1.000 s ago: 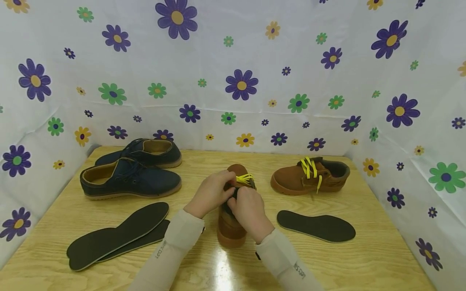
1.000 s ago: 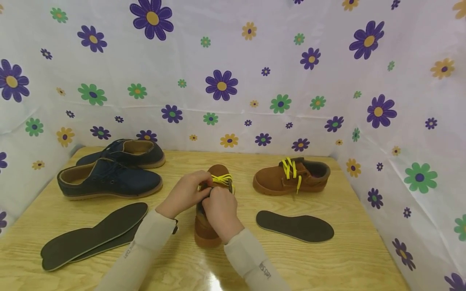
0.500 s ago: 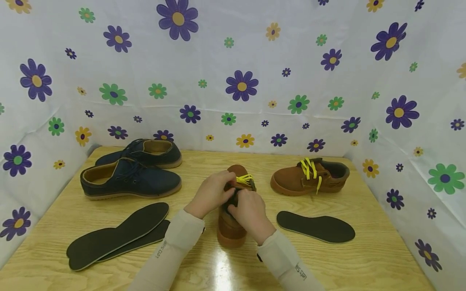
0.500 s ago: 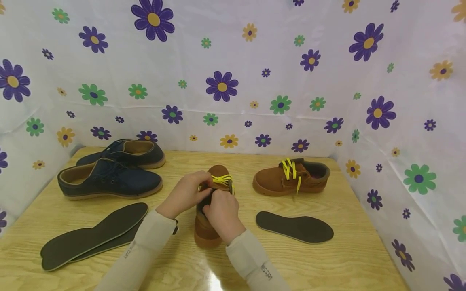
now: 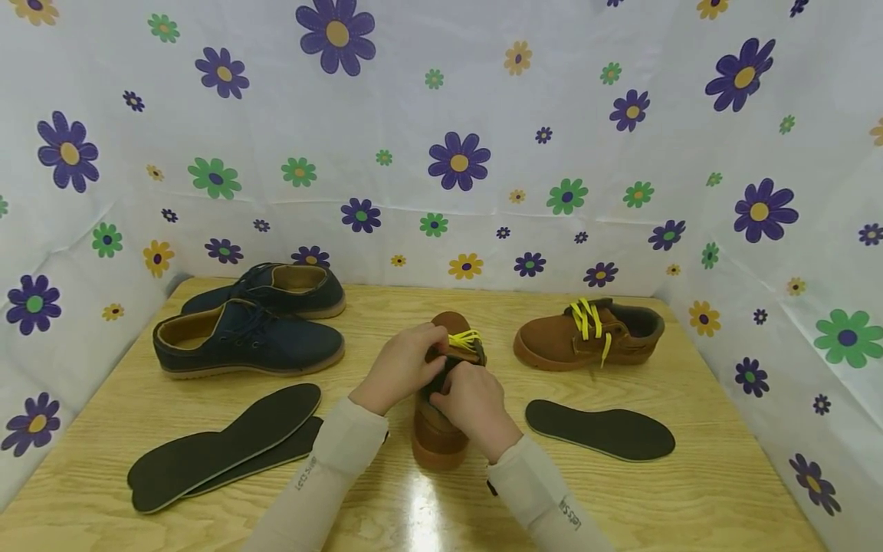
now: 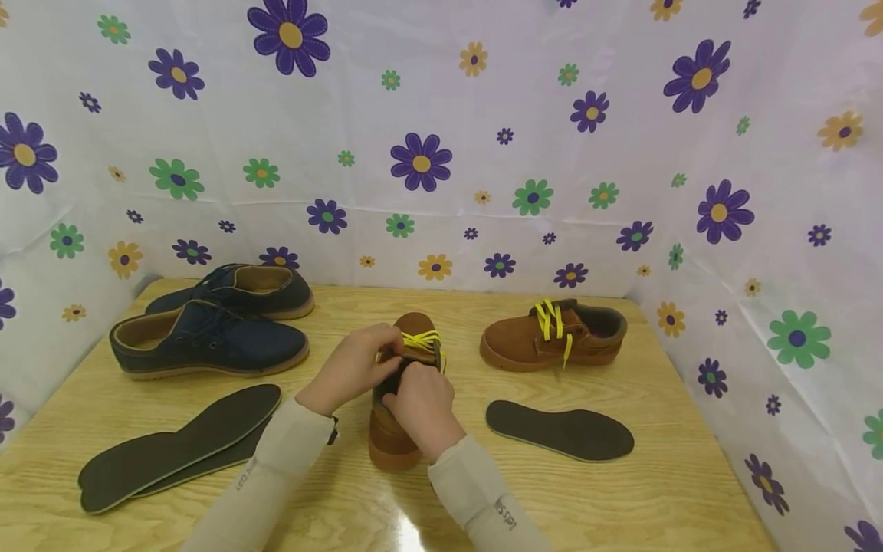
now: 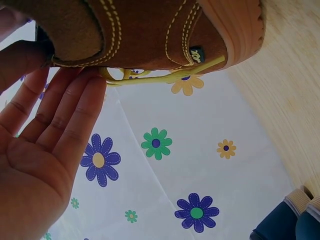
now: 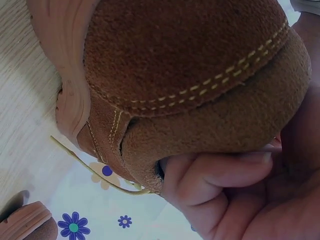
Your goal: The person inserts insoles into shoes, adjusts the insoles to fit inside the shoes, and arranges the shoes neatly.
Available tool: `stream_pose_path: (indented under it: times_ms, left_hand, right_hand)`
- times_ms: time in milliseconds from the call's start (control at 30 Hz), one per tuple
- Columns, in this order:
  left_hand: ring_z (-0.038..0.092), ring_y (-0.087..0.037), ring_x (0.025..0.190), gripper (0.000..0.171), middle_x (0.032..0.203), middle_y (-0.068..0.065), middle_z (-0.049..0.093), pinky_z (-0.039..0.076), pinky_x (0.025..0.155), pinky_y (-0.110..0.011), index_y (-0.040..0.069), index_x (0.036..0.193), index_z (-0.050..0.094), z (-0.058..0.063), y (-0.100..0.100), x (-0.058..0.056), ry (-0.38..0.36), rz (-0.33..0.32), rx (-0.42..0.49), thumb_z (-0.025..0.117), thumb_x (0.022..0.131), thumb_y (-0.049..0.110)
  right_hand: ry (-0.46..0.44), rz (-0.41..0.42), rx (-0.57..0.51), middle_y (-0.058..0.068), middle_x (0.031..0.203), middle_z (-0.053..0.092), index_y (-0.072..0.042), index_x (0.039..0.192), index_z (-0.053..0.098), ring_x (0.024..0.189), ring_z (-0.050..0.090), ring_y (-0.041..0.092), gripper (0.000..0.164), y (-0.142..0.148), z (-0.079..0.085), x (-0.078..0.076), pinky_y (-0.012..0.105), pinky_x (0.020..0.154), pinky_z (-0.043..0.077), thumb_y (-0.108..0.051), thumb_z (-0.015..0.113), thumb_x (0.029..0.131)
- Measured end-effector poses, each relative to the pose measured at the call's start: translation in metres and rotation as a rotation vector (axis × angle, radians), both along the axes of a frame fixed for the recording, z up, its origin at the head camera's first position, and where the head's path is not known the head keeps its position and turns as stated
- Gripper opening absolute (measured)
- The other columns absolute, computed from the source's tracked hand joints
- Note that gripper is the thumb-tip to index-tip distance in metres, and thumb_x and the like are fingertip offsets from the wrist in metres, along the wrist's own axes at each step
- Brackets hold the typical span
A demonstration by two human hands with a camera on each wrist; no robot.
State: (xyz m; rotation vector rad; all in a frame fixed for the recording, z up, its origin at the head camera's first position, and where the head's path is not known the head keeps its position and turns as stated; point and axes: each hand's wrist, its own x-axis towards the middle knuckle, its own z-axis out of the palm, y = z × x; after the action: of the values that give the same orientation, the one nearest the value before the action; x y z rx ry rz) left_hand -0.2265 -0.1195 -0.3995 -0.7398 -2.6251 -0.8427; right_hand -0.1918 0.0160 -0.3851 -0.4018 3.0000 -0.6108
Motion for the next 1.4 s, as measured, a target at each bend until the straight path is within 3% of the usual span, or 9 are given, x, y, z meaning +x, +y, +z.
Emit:
stream_pose_path:
  times_ms: [167,367,633,933,1200,1400]
  left_hand:
    - [0.047,-0.014,0.067,0.021,0.079,-0.001,0.055,0.043,0.062,-0.031,0.012,0.081,0.056,-0.0005,0.0002,-0.0001,-0.003,-0.001,0.002,0.072,0.082,-0.001]
    - [0.046,-0.014,0.066,0.020,0.079,0.000,0.055,0.042,0.062,-0.030,0.012,0.081,0.056,-0.0002,0.0005,0.0006,-0.002,-0.001,0.007,0.072,0.082,-0.001]
    - [0.045,-0.012,0.064,0.021,0.077,0.000,0.054,0.040,0.059,-0.027,0.011,0.081,0.056,0.0005,0.0005,0.0015,0.009,-0.008,0.015,0.071,0.081,-0.002]
    - [0.045,-0.012,0.064,0.021,0.077,0.001,0.054,0.041,0.059,-0.028,0.012,0.080,0.055,0.0006,0.0008,0.0017,0.001,-0.005,0.015,0.071,0.082,-0.001]
    - [0.045,-0.012,0.064,0.020,0.078,0.001,0.054,0.041,0.059,-0.028,0.012,0.081,0.056,0.0012,0.0009,0.0024,-0.010,0.002,0.013,0.071,0.082,-0.001]
    - [0.045,-0.012,0.064,0.019,0.078,0.000,0.055,0.041,0.059,-0.028,0.011,0.081,0.056,0.0021,0.0013,0.0018,-0.011,-0.005,0.015,0.069,0.083,-0.002]
  right_hand:
    - [-0.029,-0.027,-0.034,-0.003,0.052,0.053,-0.012,0.055,0.058,0.053,0.054,0.014,0.035,0.0013,-0.0006,-0.0008,0.030,0.051,0.044,-0.025,0.078,0.080]
    - [-0.042,-0.024,-0.042,0.004,0.063,0.057,-0.006,0.068,0.060,0.056,0.053,0.018,0.029,0.0016,-0.0005,0.0002,0.031,0.049,0.041,-0.025,0.071,0.086]
    - [-0.098,0.009,-0.023,0.001,0.054,0.041,-0.010,0.055,0.045,0.045,0.039,0.015,0.041,0.0010,0.0027,0.0025,0.025,0.043,0.029,-0.014,0.055,0.094]
    - [-0.175,0.079,0.048,0.002,0.055,0.041,-0.010,0.055,0.046,0.048,0.042,0.017,0.044,-0.0002,0.0038,0.0047,0.027,0.045,0.032,-0.017,0.048,0.098]
    - [-0.141,0.199,0.090,0.000,0.052,0.039,-0.010,0.054,0.044,0.046,0.039,0.016,0.047,0.0007,0.0021,0.0047,0.026,0.047,0.033,-0.013,0.040,0.101]
    - [-0.135,0.228,0.146,0.001,0.054,0.040,-0.010,0.058,0.046,0.050,0.041,0.018,0.045,0.0005,0.0037,0.0038,0.027,0.048,0.034,-0.014,0.039,0.102]
